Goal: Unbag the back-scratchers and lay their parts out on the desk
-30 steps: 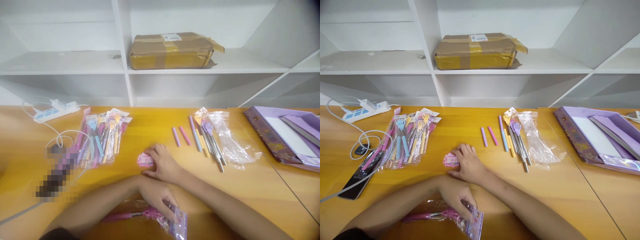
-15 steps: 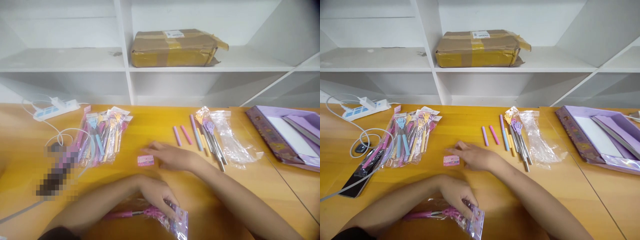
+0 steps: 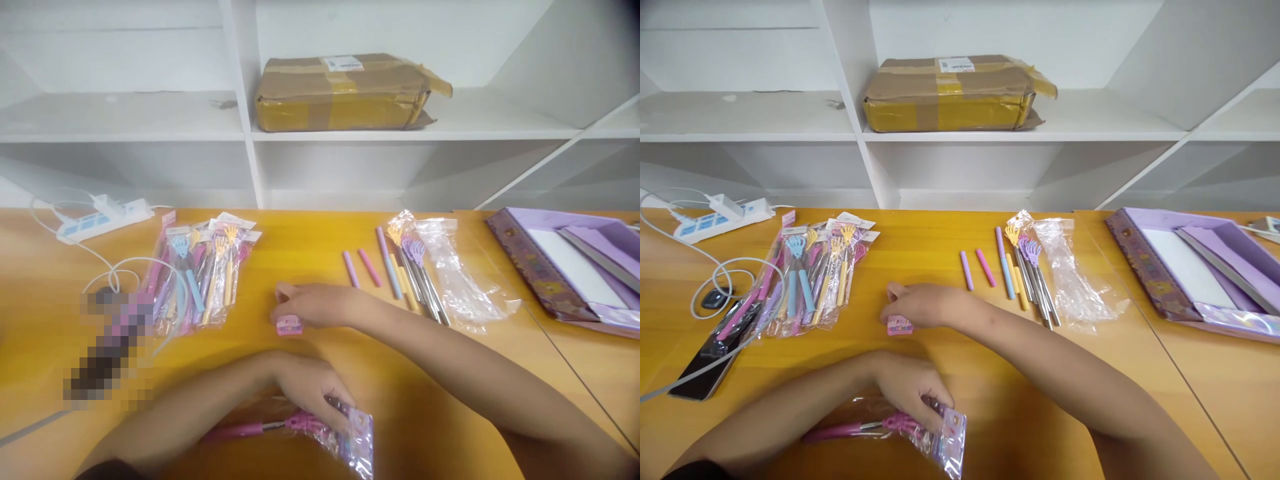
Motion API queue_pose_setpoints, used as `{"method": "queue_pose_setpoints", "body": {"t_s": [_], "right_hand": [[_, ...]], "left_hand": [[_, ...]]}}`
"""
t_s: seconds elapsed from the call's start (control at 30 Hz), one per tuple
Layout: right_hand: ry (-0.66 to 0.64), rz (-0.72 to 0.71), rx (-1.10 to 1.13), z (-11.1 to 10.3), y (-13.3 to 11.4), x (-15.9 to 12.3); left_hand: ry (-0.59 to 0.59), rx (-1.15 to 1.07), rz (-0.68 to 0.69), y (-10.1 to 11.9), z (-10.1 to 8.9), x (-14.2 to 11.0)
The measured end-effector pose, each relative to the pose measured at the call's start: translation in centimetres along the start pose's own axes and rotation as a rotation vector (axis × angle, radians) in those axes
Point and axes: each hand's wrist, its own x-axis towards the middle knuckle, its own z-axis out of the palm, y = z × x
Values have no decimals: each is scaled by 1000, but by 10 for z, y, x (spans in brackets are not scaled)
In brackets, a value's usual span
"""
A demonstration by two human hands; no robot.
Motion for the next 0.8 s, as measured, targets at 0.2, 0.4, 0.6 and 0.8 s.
{"method": "queue_pose_setpoints", "body": {"t_s": [0.2, 0.4, 0.6, 0.8], "right_hand": [[66, -275, -124, 6, 14, 4], [177, -327, -276, 20, 22, 4], [325, -284, -516, 44, 20, -3], [421, -298, -520, 59, 28, 3]], "left_hand": [[89, -216, -6, -8, 4, -1], [96, -191, -55, -4, 1, -2], [97, -210, -67, -2, 1, -3], [119, -267, -54, -7, 3, -2]]}}
